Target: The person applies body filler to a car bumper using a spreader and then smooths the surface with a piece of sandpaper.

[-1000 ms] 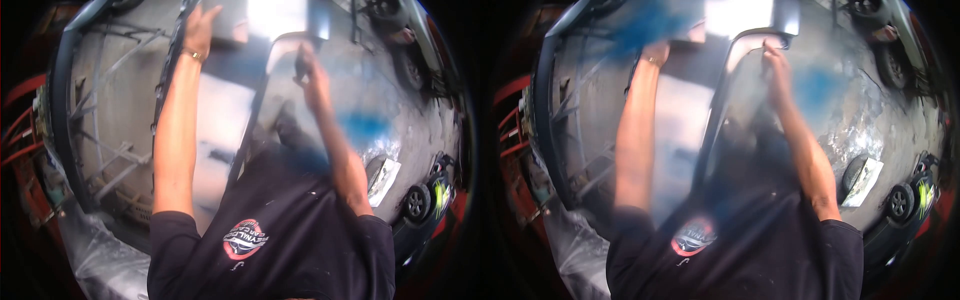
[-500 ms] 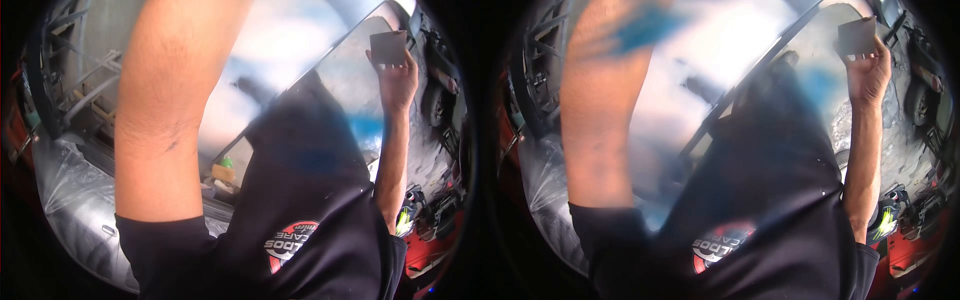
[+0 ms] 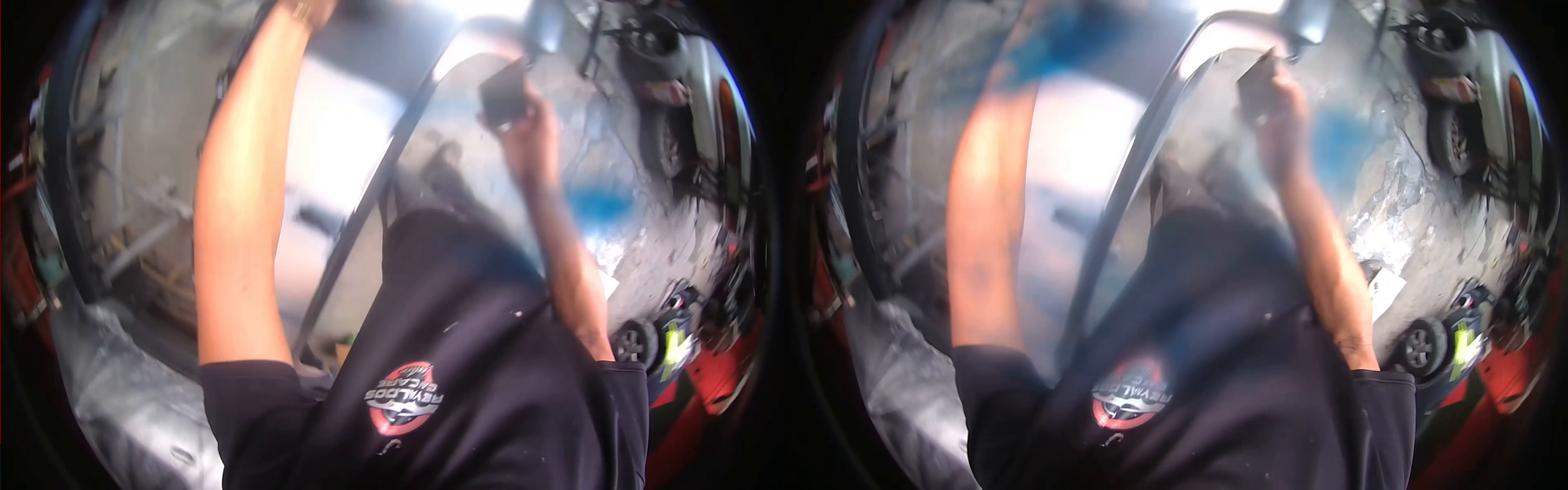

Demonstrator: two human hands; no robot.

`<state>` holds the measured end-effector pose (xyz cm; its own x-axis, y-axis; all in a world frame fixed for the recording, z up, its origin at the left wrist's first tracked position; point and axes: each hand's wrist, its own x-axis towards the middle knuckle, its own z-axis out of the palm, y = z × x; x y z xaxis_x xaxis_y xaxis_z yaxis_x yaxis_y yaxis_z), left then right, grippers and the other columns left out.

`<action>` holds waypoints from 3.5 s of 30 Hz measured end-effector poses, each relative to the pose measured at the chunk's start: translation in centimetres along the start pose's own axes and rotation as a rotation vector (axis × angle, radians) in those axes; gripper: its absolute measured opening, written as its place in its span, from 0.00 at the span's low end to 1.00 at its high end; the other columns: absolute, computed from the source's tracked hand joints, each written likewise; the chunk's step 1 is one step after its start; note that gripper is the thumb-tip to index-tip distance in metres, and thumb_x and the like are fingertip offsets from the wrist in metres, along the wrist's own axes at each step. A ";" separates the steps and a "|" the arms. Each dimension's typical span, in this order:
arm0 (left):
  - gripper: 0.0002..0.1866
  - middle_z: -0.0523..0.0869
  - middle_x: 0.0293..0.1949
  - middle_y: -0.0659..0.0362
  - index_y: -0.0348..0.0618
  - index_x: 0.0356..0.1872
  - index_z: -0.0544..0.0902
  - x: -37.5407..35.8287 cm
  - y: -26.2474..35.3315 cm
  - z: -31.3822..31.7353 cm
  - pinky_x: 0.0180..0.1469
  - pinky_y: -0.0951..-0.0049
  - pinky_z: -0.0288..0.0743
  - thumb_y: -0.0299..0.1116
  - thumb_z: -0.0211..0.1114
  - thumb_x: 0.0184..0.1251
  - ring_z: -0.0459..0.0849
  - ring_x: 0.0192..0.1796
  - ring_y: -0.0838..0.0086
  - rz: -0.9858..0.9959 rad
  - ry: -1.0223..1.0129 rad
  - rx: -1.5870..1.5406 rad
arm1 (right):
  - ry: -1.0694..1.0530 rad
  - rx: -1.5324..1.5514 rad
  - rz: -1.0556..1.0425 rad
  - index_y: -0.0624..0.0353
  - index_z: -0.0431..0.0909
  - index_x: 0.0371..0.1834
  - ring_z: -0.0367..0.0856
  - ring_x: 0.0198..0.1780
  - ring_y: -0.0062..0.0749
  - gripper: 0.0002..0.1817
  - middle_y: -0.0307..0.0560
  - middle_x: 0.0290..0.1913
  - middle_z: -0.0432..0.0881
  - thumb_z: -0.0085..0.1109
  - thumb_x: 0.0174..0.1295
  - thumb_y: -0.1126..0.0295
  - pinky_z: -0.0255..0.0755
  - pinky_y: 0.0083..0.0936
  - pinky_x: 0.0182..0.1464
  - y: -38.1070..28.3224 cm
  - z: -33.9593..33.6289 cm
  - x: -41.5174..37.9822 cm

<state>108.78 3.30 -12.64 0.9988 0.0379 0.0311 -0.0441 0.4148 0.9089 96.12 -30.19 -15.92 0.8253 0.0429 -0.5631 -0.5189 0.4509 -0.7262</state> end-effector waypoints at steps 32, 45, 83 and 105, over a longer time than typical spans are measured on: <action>0.21 0.91 0.61 0.58 0.37 0.69 0.85 0.4 2.9 1.9 0.66 0.71 0.80 0.33 0.67 0.82 0.88 0.60 0.74 -0.267 -0.008 0.212 | 0.233 -0.900 -0.494 0.52 0.88 0.71 0.87 0.68 0.51 0.22 0.59 0.61 0.92 0.58 0.79 0.63 0.76 0.44 0.74 2.4 2.0 5.3; 0.22 0.91 0.60 0.58 0.38 0.70 0.85 0.3 2.9 2.0 0.66 0.71 0.79 0.36 0.68 0.82 0.87 0.62 0.74 -0.269 0.011 0.241 | 0.226 -1.044 -0.455 0.53 0.88 0.71 0.90 0.64 0.48 0.24 0.58 0.62 0.93 0.55 0.77 0.62 0.78 0.38 0.71 0.5 3.8 5.6; 0.24 0.89 0.65 0.55 0.35 0.74 0.81 0.4 2.0 2.1 0.72 0.68 0.76 0.30 0.65 0.82 0.85 0.67 0.70 -0.209 0.034 0.157 | 0.160 -0.830 -0.162 0.56 0.88 0.71 0.93 0.60 0.41 0.23 0.53 0.65 0.92 0.60 0.77 0.64 0.80 0.33 0.67 0.3 2.0 2.6; 0.20 0.91 0.62 0.57 0.35 0.70 0.84 0.2 2.8 3.1 0.69 0.69 0.78 0.30 0.66 0.82 0.87 0.63 0.71 -0.215 0.043 0.219 | 0.199 -0.870 -0.232 0.52 0.86 0.75 0.88 0.67 0.49 0.26 0.61 0.69 0.89 0.62 0.75 0.63 0.79 0.41 0.72 -2.5 2.9 5.4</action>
<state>108.89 1.70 -8.80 0.9827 0.0109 -0.1851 0.1786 0.2119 0.9608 102.47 -28.46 -15.99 0.9180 -0.1555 -0.3649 -0.3962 -0.4040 -0.8245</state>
